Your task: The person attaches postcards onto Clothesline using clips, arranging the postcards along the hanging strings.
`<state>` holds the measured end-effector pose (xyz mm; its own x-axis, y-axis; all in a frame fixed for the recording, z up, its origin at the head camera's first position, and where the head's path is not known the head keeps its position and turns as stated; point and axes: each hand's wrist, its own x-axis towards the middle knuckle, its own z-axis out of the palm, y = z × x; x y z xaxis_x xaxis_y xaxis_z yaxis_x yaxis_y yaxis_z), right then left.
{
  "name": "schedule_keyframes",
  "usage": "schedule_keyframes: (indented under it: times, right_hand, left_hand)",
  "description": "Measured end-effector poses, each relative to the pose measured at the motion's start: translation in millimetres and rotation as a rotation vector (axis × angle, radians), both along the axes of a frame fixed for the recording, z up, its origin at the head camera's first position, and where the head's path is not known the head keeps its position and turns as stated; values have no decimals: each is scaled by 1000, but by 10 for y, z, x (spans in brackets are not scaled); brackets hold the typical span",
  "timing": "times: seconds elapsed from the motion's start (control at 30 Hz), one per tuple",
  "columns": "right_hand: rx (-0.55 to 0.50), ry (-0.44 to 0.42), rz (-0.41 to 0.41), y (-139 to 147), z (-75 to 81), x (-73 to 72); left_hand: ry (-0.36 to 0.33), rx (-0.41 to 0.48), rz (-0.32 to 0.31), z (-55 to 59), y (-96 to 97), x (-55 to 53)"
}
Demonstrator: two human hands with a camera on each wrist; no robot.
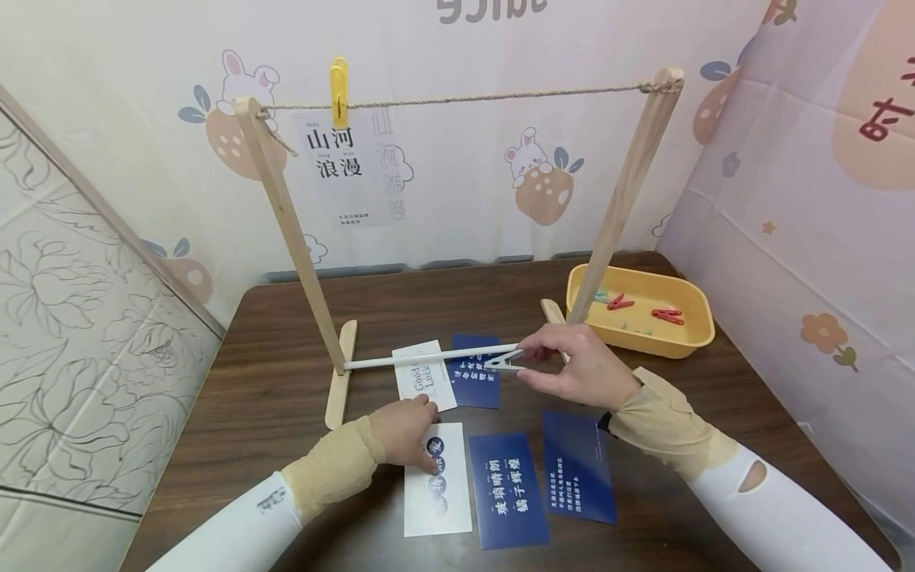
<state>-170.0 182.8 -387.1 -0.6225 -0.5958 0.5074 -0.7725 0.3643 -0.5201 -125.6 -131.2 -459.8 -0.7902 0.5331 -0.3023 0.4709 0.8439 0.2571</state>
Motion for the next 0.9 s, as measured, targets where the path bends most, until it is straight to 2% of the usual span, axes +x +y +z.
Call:
schedule_keyframes:
  times: [0.13,0.43,0.67,0.9]
  right_hand:
    - [2,10,-9,-3,39,-6]
    - [-13,6,-15,-15,118,-12]
    - [-5,20,-25,-17,171,-29]
    - [18,21,-36,-9,278,-48]
  left_hand:
    - [-73,91,30,20,-48,-28]
    - [-199,328,51,76,-201,-183]
    - [-215,407,69,170,-266,-250]
    - [-232,482,55,363,-279,-311]
